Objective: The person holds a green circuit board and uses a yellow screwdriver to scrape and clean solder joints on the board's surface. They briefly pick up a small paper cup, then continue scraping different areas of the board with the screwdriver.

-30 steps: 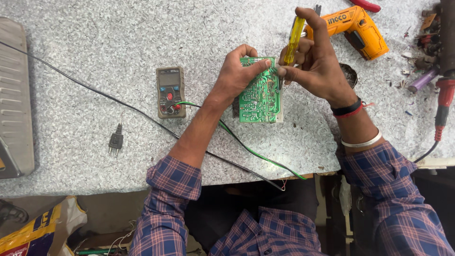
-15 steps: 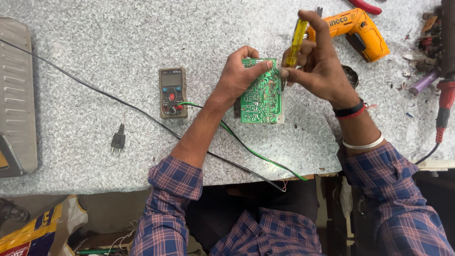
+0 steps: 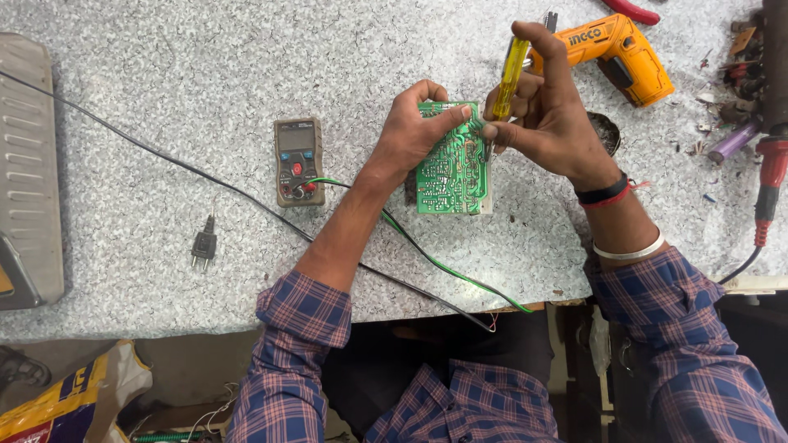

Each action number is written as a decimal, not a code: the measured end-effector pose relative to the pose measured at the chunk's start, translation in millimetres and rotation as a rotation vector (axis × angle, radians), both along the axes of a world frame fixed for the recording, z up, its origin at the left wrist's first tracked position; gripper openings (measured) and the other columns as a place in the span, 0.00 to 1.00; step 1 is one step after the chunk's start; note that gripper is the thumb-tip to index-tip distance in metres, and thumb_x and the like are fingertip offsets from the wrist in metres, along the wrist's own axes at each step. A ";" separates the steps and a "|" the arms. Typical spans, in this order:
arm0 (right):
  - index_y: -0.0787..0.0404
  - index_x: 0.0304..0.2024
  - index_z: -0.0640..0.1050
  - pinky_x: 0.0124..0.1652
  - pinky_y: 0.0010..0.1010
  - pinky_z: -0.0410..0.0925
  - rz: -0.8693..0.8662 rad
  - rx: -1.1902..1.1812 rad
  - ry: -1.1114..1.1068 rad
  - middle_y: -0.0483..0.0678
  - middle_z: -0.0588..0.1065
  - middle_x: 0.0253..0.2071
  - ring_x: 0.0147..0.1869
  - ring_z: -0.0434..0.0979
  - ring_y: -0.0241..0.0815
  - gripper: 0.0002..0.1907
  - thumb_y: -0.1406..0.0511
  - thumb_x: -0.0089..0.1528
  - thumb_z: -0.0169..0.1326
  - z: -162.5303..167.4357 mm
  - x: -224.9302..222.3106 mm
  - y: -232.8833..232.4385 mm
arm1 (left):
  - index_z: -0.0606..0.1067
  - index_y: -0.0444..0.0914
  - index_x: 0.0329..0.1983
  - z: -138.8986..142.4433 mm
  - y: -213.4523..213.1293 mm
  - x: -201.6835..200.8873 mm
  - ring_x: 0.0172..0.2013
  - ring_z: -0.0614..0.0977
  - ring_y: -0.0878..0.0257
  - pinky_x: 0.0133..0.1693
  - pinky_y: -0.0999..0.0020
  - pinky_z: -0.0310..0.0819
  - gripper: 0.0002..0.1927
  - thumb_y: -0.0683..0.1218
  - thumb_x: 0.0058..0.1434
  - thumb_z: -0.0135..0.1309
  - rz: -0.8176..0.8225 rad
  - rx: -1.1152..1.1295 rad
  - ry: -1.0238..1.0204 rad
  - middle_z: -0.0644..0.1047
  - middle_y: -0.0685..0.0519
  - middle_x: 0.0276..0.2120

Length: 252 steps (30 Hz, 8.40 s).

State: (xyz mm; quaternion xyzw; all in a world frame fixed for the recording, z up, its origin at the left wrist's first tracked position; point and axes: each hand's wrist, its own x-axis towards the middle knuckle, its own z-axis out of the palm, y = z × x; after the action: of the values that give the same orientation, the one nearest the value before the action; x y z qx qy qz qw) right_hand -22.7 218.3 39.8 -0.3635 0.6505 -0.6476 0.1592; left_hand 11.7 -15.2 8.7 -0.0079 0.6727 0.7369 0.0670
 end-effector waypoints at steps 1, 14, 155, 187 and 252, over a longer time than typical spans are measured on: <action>0.49 0.79 0.43 0.41 0.28 0.78 0.012 0.008 -0.002 0.51 0.76 0.43 0.43 0.80 0.35 0.50 0.76 0.68 0.61 0.3 1.2 0.0 | 0.70 0.39 0.40 0.0 0.0 0.2 0.26 0.76 0.74 0.25 0.77 0.71 0.20 0.53 0.57 0.67 0.002 0.000 -0.009 0.75 0.58 0.27; 0.49 0.77 0.43 0.41 0.28 0.78 0.007 -0.017 0.044 0.52 0.76 0.43 0.43 0.80 0.36 0.48 0.75 0.69 0.61 -0.6 -0.2 3.5 | 0.70 0.38 0.40 1.7 0.0 -0.6 0.25 0.78 0.73 0.25 0.77 0.74 0.19 0.52 0.58 0.66 -0.007 0.001 -0.019 0.76 0.57 0.28; 0.50 0.77 0.45 0.41 0.28 0.77 0.039 -0.032 -0.006 0.52 0.76 0.43 0.42 0.80 0.36 0.48 0.77 0.67 0.61 0.3 7.4 5.2 | 0.71 0.38 0.40 -1.6 -0.1 -0.4 0.27 0.77 0.74 0.27 0.77 0.71 0.18 0.51 0.59 0.67 -0.004 0.016 0.016 0.76 0.59 0.28; 0.51 0.76 0.45 0.40 0.26 0.76 -0.055 -0.035 0.007 0.51 0.76 0.43 0.41 0.78 0.34 0.48 0.76 0.67 0.63 -0.3 8.4 3.7 | 0.71 0.38 0.40 1.2 -0.3 -0.5 0.27 0.77 0.73 0.26 0.77 0.73 0.19 0.51 0.58 0.67 -0.003 0.006 -0.009 0.76 0.57 0.28; 0.50 0.75 0.45 0.41 0.26 0.77 -0.071 -0.032 0.020 0.52 0.76 0.42 0.40 0.79 0.35 0.47 0.75 0.69 0.64 -4.3 0.9 7.0 | 0.70 0.38 0.40 4.9 0.1 0.7 0.27 0.78 0.73 0.26 0.77 0.73 0.18 0.51 0.58 0.66 -0.014 -0.021 -0.015 0.77 0.57 0.28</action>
State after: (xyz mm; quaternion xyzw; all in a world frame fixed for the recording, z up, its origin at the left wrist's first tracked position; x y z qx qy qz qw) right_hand -21.9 225.3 35.4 -0.3492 0.6542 -0.6593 0.1240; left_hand 12.4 -15.1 13.7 -0.0096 0.6799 0.7291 0.0772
